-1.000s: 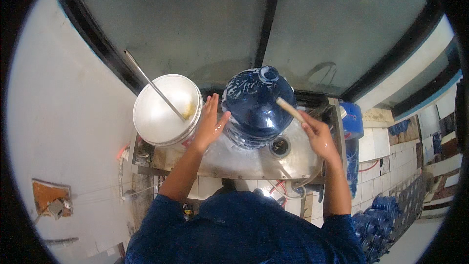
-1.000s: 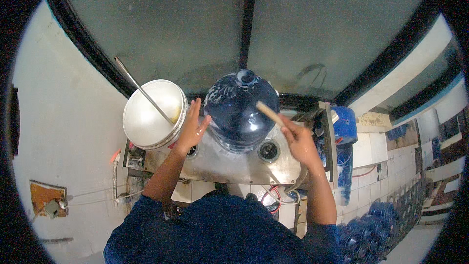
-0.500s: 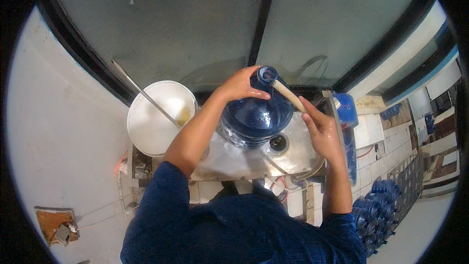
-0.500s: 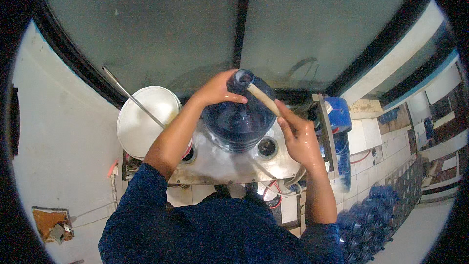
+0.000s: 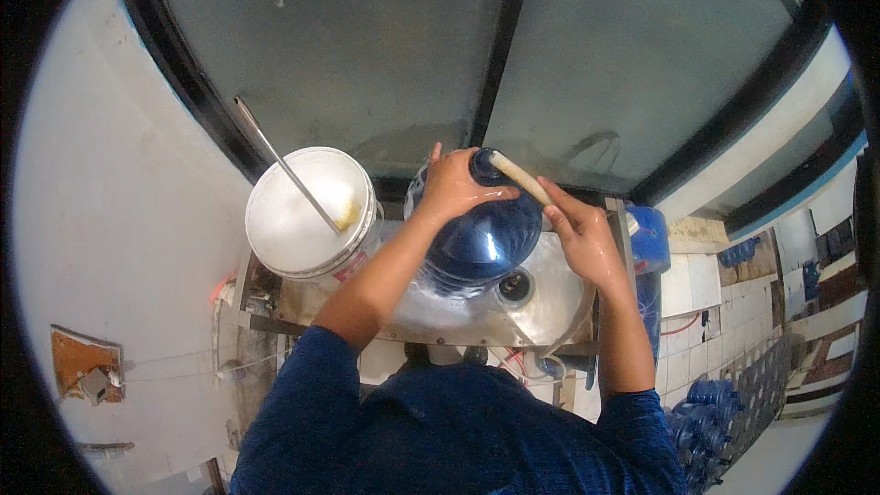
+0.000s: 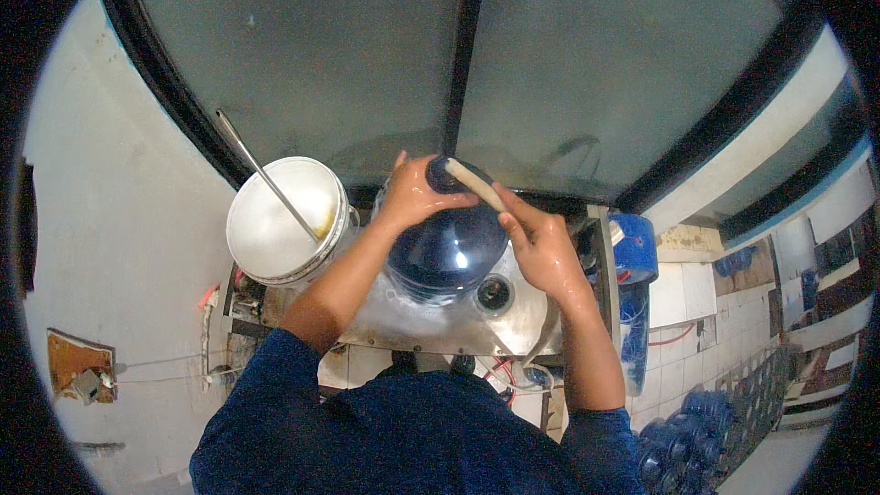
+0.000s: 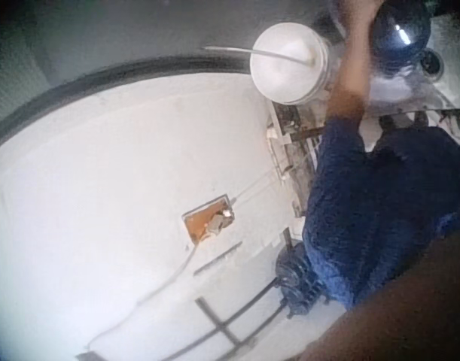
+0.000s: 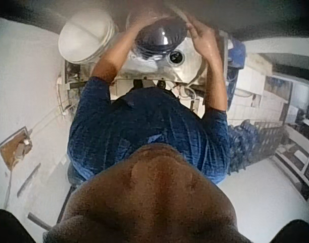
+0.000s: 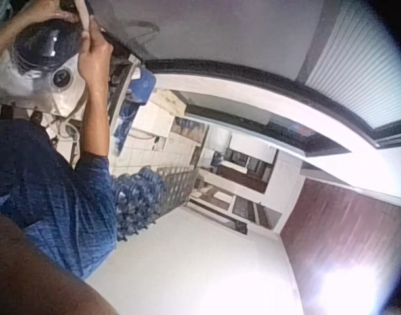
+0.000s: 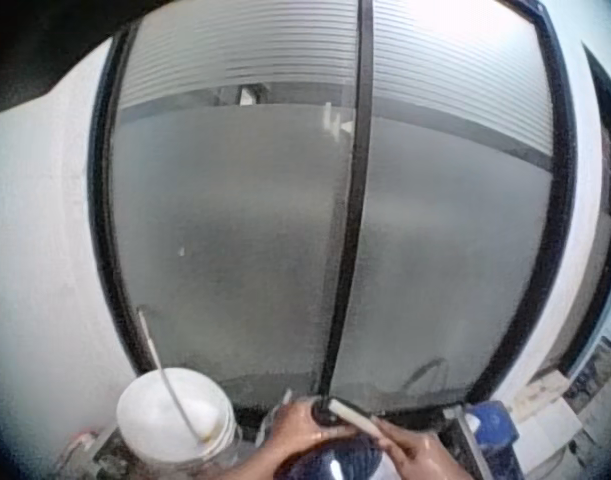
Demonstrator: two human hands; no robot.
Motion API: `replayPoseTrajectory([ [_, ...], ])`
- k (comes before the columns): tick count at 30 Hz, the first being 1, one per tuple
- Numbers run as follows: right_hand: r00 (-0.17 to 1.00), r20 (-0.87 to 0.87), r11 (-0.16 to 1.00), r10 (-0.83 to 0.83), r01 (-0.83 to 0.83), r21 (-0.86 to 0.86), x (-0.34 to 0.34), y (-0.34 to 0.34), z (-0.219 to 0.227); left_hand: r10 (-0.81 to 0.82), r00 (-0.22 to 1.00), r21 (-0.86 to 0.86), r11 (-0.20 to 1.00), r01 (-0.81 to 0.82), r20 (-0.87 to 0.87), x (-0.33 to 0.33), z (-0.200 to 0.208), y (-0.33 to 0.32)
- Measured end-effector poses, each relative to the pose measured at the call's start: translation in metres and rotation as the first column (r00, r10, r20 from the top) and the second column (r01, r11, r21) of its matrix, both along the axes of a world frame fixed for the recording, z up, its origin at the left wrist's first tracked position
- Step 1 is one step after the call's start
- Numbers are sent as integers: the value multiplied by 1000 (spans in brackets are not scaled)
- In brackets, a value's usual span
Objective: The person retrieves a large blue water jug, places it on a metal sink, and scrubs the exterior with a soapy sponge. They rinse the jug with a hose and continue scrubbing the surface thoroughly.
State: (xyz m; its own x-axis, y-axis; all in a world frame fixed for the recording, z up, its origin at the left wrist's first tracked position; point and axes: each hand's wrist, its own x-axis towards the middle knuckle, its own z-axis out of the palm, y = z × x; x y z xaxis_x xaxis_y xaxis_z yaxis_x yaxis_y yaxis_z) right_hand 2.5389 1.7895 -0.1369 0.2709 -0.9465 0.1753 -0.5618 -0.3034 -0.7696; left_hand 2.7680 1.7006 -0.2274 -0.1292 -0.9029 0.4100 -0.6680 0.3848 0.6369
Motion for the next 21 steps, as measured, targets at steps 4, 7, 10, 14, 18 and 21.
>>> replayPoseTrajectory([
  [4, 997, 45, 994, 56, -60, 88, -1, -4, 2, -367, 827, 215, 847, 486, -427, 26, 23, -13],
  [7, 994, 60, 992, 95, -99, 76, -1, -9, -2, -499, 667, 182, 709, 681, -553, 14, 16, -22],
  [10, 994, 52, 995, 100, -100, -2, -8, -20, -9, -387, 842, 339, 788, 514, -377, 8, 43, -8],
  [14, 996, 56, 987, 75, -82, 135, -4, -21, 3, -63, 987, 123, 989, 81, -146, -6, 21, 11],
  [18, 997, 51, 997, 66, -68, 37, -12, -24, -6, 35, 995, 131, 991, -24, -88, -17, 14, 18],
  [21, 988, 109, 986, 106, -118, 115, -17, -18, -5, -168, 941, 277, 927, 252, -293, -5, 33, 10],
])
